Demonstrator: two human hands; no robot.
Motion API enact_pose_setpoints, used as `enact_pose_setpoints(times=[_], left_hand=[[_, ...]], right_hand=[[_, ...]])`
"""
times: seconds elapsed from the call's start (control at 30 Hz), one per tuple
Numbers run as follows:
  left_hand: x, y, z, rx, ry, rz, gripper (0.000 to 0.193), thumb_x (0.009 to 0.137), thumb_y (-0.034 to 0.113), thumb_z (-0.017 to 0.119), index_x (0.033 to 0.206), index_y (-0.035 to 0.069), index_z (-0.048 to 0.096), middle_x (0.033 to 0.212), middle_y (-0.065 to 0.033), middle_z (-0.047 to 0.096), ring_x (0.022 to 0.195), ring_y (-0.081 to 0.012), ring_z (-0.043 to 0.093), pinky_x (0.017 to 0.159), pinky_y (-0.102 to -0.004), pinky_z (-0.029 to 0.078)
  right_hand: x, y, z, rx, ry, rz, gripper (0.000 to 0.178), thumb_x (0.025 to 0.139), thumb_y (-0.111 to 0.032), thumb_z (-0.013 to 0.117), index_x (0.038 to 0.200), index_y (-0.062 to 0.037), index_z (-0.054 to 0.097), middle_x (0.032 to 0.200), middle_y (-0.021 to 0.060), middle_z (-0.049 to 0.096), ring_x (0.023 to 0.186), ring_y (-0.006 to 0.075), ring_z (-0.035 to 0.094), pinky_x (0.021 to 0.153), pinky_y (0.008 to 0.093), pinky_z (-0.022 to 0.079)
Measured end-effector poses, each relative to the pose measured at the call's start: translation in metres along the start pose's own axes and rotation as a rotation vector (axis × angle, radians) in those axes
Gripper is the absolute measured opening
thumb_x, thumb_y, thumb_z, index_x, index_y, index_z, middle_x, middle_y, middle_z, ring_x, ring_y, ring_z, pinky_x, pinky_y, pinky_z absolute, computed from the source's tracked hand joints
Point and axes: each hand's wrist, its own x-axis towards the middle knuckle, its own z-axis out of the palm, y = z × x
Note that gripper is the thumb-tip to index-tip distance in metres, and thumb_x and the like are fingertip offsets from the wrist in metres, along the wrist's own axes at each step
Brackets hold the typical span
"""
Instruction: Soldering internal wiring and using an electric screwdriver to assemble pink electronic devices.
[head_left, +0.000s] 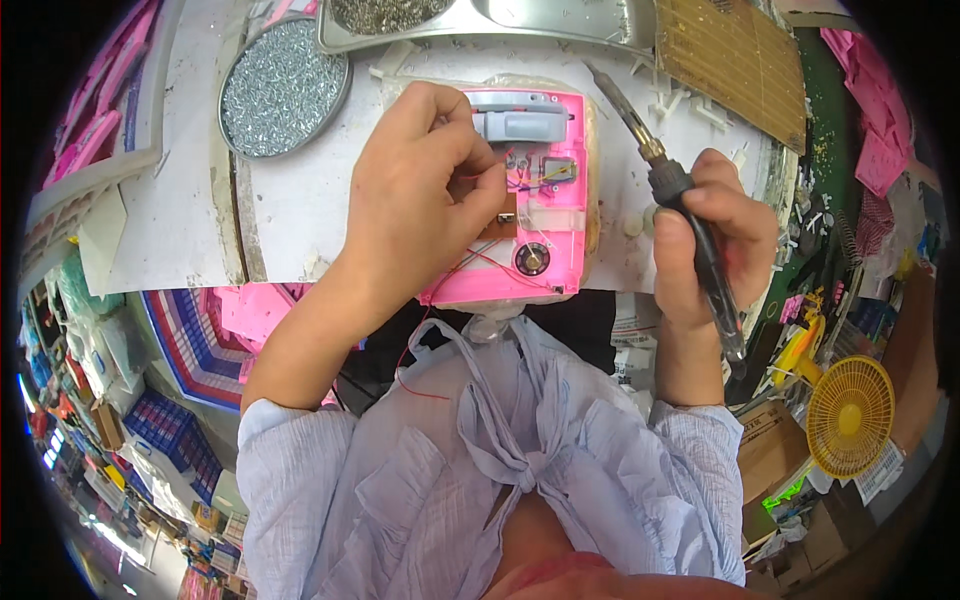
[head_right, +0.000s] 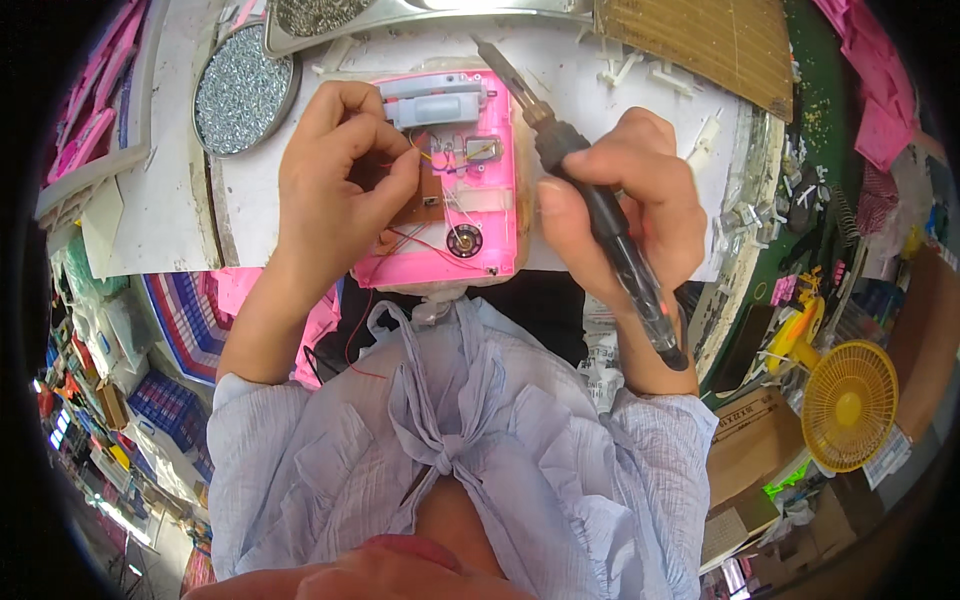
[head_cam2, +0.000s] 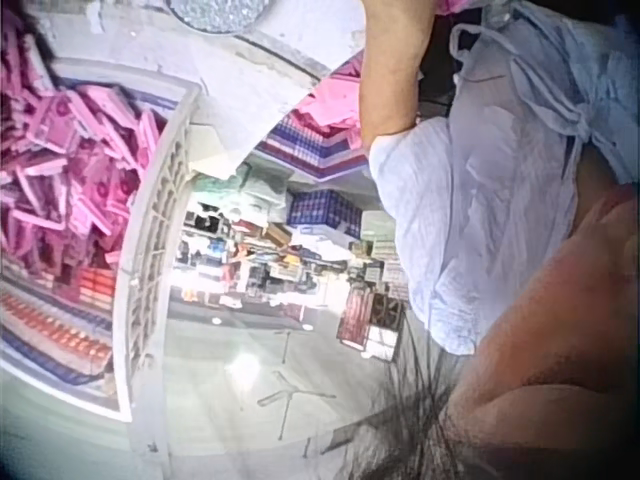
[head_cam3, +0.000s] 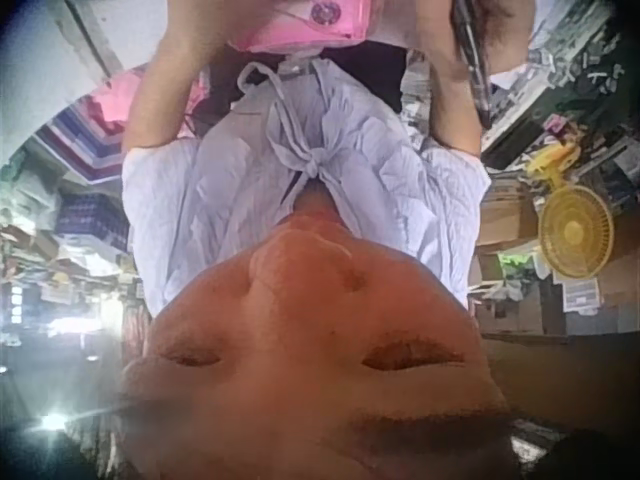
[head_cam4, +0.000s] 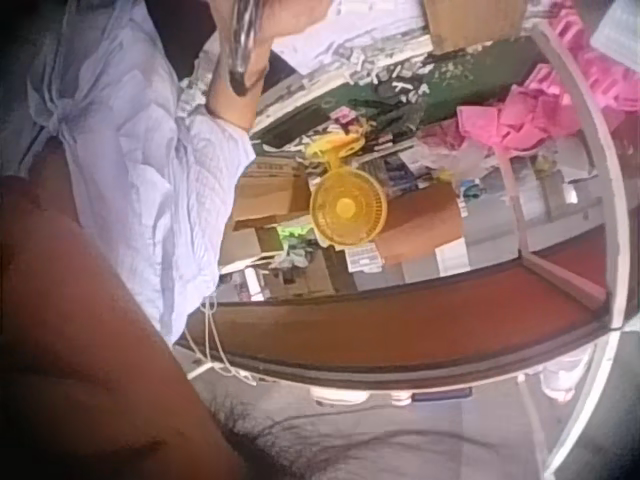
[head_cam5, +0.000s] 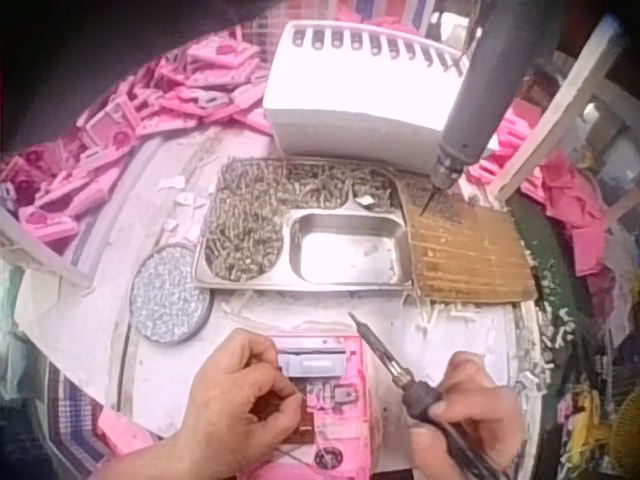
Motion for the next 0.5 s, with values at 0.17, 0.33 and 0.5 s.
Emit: enact_pose_setpoints(times=[0.17,0.33,0.5], left_hand=[[0.0,0.002,0.0,-0.03,0.021,-0.048,0.009,0.078,-0.002,0.074,0.081,-0.002,0.065,0.096,-0.0061,0.055,0.074,-0.013,0.057,0.061,-0.0246,0.048],[0.001,-0.001,0.001,0.011,0.02,-0.013,0.01,0.079,-0.003,0.073,0.081,-0.002,0.064,0.096,-0.0059,0.054,0.074,-0.0127,0.057,0.061,-0.0248,0.048],[0.0,0.002,0.001,-0.009,0.019,-0.062,0.01,0.079,-0.002,0.073,0.082,-0.002,0.064,0.096,-0.0061,0.055,0.074,-0.0137,0.058,0.062,-0.0251,0.048]], right_hand=[[-0.004,0.0,-0.012,-0.061,-0.187,-0.082,0.033,0.073,0.001,0.081,0.101,-0.0021,0.063,0.073,0.0068,0.063,0.058,0.0218,0.053,0.068,0.0371,0.046],[-0.009,-0.002,-0.004,-0.072,-0.243,-0.083,0.034,0.068,0.003,0.082,0.097,-0.0036,0.065,0.068,0.0046,0.061,0.056,0.0215,0.053,0.065,0.0361,0.046],[-0.008,0.003,0.003,-0.078,-0.278,-0.097,0.035,0.068,0.002,0.083,0.097,-0.0048,0.065,0.069,0.003,0.062,0.055,0.0203,0.052,0.065,0.0352,0.046]])
